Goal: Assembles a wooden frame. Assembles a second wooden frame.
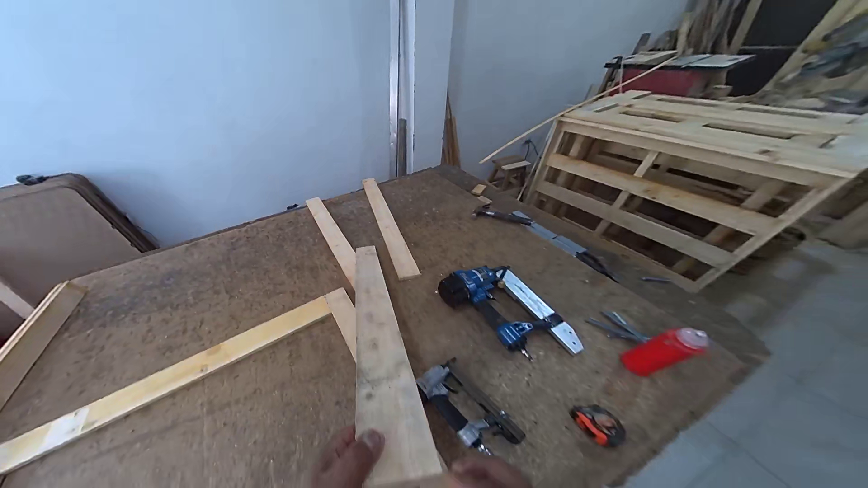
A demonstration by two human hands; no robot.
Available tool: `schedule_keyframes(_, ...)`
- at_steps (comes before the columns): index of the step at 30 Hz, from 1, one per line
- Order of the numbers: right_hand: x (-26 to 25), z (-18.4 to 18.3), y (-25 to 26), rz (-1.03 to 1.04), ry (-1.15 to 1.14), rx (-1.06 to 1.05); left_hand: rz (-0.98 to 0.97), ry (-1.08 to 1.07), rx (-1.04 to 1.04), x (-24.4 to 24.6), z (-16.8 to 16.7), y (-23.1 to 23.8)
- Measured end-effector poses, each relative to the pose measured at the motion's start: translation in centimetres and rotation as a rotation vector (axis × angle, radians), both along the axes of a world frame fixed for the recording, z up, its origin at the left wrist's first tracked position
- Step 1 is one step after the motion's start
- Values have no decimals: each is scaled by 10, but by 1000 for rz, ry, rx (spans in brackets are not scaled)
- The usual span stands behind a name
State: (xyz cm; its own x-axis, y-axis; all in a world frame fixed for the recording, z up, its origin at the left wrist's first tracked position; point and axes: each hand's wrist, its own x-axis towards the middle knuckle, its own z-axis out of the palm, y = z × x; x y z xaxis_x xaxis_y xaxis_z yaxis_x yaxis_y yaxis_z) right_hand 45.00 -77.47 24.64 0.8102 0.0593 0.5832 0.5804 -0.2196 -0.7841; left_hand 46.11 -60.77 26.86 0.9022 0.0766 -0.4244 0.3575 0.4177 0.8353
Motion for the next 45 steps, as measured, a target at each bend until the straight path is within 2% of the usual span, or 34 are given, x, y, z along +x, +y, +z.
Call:
schedule_keyframes(3,-10,-7,-14,-1,116,-3,9,-73,-75,-3,33,4)
schedule_keyframes(6,-22,-15,-14,53,282,-5,-5,-220,-95,7,50,6)
schedule_keyframes(11,-39,-26,-6,138,404,30,-14,-238,-157,11,56,7)
schedule_keyframes(18,-35,-26,-16,119,522,120,-71,-282,-196,14,54,-2)
schedule_keyframes(27,-21,-19,-25,87,483,227,-145,-273,-193,18,52,-12)
schedule_keyframes(33,8,5,-29,83,294,301,-230,-275,-206,24,51,-19)
schedule_keyframes(38,27,19,-26,75,232,380,-257,-275,-216,27,51,-25)
schedule_keyframes(45,31,26,-16,57,116,305,-244,-323,-188,26,50,-19)
